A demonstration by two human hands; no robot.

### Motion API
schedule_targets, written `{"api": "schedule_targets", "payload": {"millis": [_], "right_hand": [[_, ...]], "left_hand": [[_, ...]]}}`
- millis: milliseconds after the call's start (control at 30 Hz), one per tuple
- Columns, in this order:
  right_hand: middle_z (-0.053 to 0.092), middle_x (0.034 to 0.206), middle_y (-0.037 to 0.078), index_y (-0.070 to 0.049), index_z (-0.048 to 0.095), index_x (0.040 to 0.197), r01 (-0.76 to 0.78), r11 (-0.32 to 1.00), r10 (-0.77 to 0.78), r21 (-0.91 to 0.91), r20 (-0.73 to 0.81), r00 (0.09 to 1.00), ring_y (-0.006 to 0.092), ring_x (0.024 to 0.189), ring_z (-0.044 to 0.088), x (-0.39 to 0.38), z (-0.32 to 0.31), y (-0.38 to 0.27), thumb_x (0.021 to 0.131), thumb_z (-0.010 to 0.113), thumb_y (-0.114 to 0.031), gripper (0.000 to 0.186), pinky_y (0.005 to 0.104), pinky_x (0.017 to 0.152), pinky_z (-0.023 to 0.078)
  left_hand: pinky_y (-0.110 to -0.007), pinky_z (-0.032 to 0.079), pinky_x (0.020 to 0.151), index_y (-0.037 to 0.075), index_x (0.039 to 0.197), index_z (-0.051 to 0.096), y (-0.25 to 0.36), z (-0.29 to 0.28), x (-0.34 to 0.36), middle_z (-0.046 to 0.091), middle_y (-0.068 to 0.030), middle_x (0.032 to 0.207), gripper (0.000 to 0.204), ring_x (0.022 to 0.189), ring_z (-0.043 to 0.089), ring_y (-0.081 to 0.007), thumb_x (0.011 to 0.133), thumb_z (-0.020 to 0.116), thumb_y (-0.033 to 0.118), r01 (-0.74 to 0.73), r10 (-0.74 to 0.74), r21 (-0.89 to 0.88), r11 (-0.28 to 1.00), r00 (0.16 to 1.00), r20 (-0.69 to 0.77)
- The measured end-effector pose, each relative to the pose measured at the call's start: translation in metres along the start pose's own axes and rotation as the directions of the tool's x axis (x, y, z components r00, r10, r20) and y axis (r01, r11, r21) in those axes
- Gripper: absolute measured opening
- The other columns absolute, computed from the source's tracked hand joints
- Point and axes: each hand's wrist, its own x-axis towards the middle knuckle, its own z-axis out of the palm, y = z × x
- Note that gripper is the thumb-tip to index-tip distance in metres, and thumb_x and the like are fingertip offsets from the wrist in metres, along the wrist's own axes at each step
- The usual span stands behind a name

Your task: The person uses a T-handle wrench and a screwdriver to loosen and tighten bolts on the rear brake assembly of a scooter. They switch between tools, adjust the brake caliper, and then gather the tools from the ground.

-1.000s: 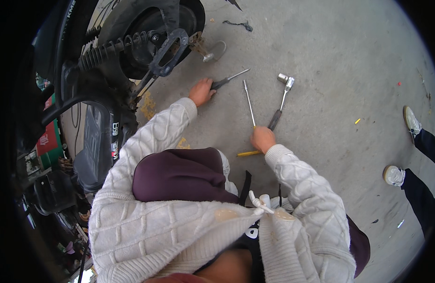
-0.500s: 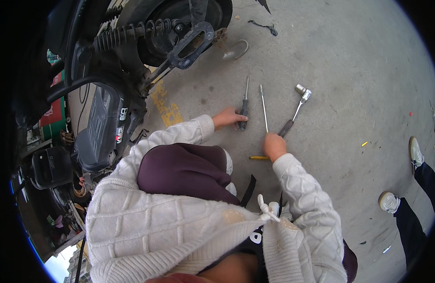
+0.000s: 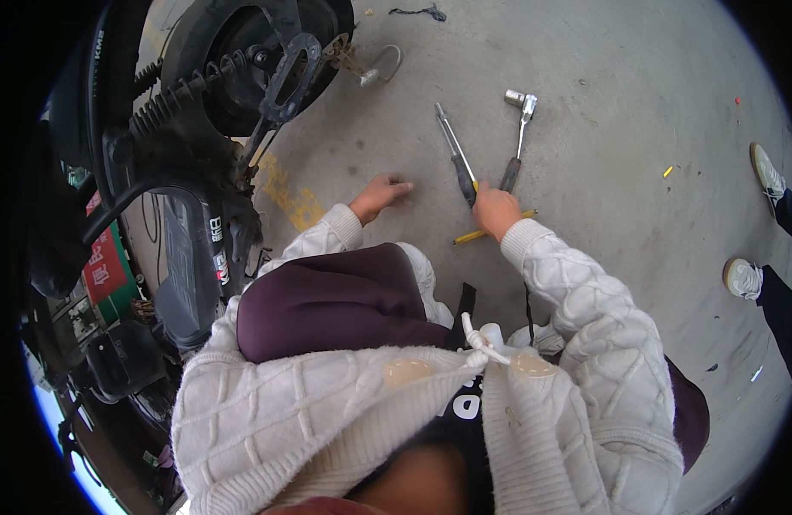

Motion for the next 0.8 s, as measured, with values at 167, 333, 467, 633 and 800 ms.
{"api": "schedule_targets", "payload": {"millis": [167, 333, 467, 633, 800], "right_hand": [[0.068, 0.075, 0.021, 0.002, 0.053, 0.096, 0.021, 0.999, -0.019, 0.04, -0.039, 0.999, 0.0381, 0.074, 0.069, -0.003, -0.001, 0.001, 0.088, 0.057, -0.015, 0.019, 0.0473, 0.068, 0.055], [0.066, 0.074, 0.024, 0.003, 0.053, 0.092, 0.028, 0.98, -0.006, 0.196, -0.112, 0.994, 0.0411, 0.072, 0.067, -0.014, -0.028, -0.022, 0.092, 0.053, -0.017, 0.02, 0.0502, 0.067, 0.053], [0.066, 0.079, 0.026, 0.005, 0.057, 0.095, 0.166, 0.834, -0.097, 0.526, -0.157, 0.983, 0.0427, 0.077, 0.065, -0.01, -0.07, -0.057, 0.096, 0.05, -0.024, 0.03, 0.0522, 0.071, 0.049], [0.066, 0.084, 0.023, 0.005, 0.058, 0.111, 0.206, 0.521, -0.37, 0.828, 0.001, 0.929, 0.038, 0.079, 0.064, -0.008, -0.111, -0.091, 0.096, 0.055, -0.039, 0.047, 0.0448, 0.075, 0.05], [0.065, 0.096, 0.022, 0.002, 0.052, 0.121, 0.371, 0.201, -0.501, 0.907, -0.23, 0.834, 0.0353, 0.092, 0.063, -0.022, -0.112, -0.099, 0.092, 0.064, -0.041, 0.054, 0.0423, 0.08, 0.048]], "left_hand": [[-0.033, 0.056, 0.073, -0.005, 0.11, 0.061, 0.012, -0.026, -0.022, 0.067, -0.0115, 0.093, 0.029, 0.083, 0.068, -0.0201, 0.095, 0.063, 0.019, -0.054, 0.049, -0.079, 0.995, 0.996, -0.069], [-0.033, 0.056, 0.075, -0.005, 0.11, 0.061, 0.042, -0.065, -0.048, 0.068, -0.0126, 0.097, 0.028, 0.084, 0.068, -0.0222, 0.1, 0.058, 0.021, -0.159, 0.113, -0.248, 0.956, 0.976, -0.188], [-0.031, 0.055, 0.077, -0.001, 0.119, 0.058, 0.07, -0.08, -0.05, 0.068, -0.0145, 0.107, 0.032, 0.091, 0.067, -0.0217, 0.104, 0.051, 0.026, -0.202, 0.103, -0.37, 0.907, 0.957, -0.27], [-0.031, 0.051, 0.069, -0.002, 0.131, 0.05, 0.083, -0.078, -0.048, 0.067, -0.0118, 0.113, 0.044, 0.089, 0.062, -0.0223, 0.103, 0.05, 0.032, -0.285, 0.239, -0.65, 0.704, 0.957, -0.162], [-0.033, 0.047, 0.073, 0.0, 0.128, 0.053, 0.097, -0.102, -0.051, 0.065, -0.0054, 0.096, 0.04, 0.085, 0.058, -0.0219, 0.105, 0.045, 0.032, -0.392, 0.352, -0.758, 0.522, 0.908, -0.227]]}}
